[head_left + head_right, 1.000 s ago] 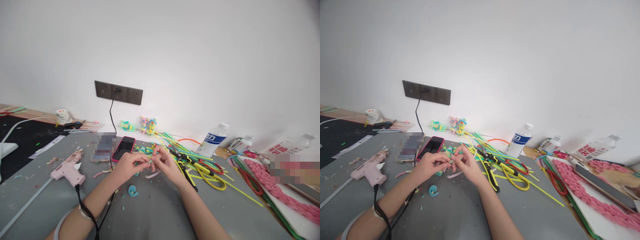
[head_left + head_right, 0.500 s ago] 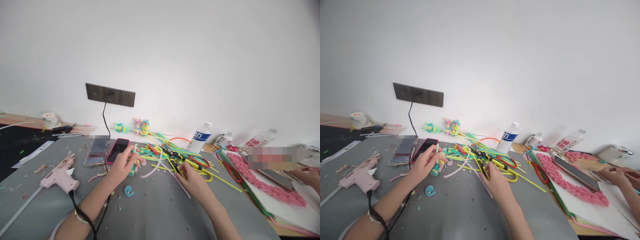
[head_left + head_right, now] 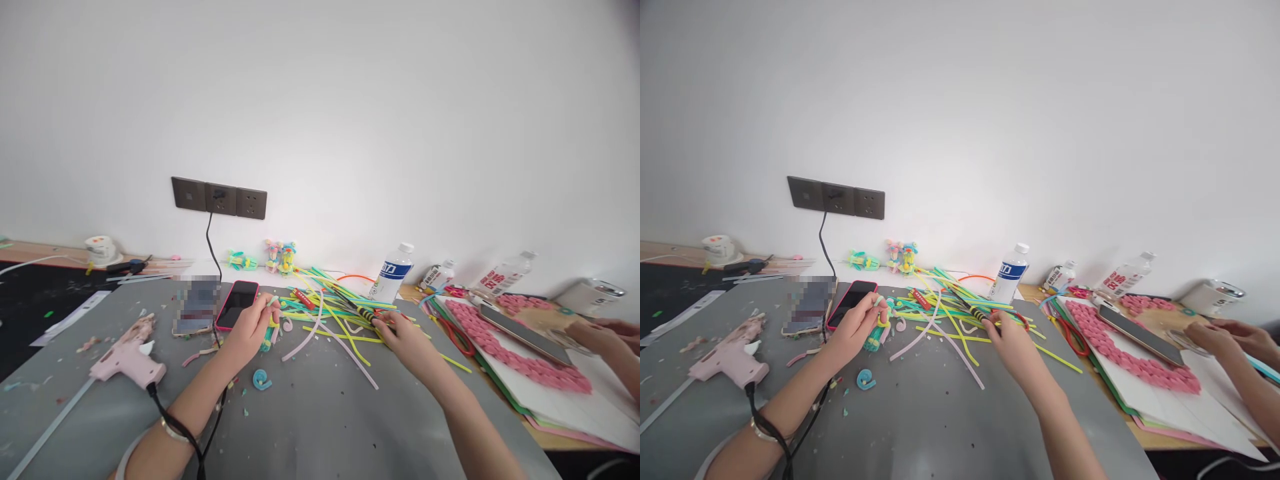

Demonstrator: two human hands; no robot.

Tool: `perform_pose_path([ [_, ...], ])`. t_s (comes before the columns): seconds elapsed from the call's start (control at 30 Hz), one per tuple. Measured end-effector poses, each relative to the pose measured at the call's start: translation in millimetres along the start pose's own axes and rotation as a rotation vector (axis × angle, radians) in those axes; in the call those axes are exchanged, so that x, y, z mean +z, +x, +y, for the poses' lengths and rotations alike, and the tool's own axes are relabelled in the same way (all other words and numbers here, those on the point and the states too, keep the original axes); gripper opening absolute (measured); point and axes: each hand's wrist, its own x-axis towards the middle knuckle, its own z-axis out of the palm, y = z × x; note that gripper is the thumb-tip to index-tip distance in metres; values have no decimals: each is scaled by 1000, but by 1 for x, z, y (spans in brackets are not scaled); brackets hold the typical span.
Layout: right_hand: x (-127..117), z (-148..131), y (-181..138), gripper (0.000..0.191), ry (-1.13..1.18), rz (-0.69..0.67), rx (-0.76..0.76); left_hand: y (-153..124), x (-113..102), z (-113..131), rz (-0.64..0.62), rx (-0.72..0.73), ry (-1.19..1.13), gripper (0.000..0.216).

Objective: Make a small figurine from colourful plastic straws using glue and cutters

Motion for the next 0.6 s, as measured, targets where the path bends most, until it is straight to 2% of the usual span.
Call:
perform_pose_path([
  [0.1,-29,6,-15,34,56,50,29,0,-1,3,3,29,17,22],
  [0.2,-53,5,-37,44,153,14,106,-1,-1,4,24,32,41,20],
  [0.3,-64,6,-59,49,333,-76,139,-1,-2,3,63,-18,62,21],
  [0.4,-60,16,-81,51,477,-106,140,-1,-3,4,113,-42,73,24],
  [0.5,-43,31,-103,47,515,22,235,-1,-3,3,160,-47,104,24],
  [0.53,-35,34,-110,51,546,39,282,-1,-3,3,164,-47,102,24],
  [0.6,-20,36,-121,60,625,-9,330,-1,-2,1,151,-42,75,24],
])
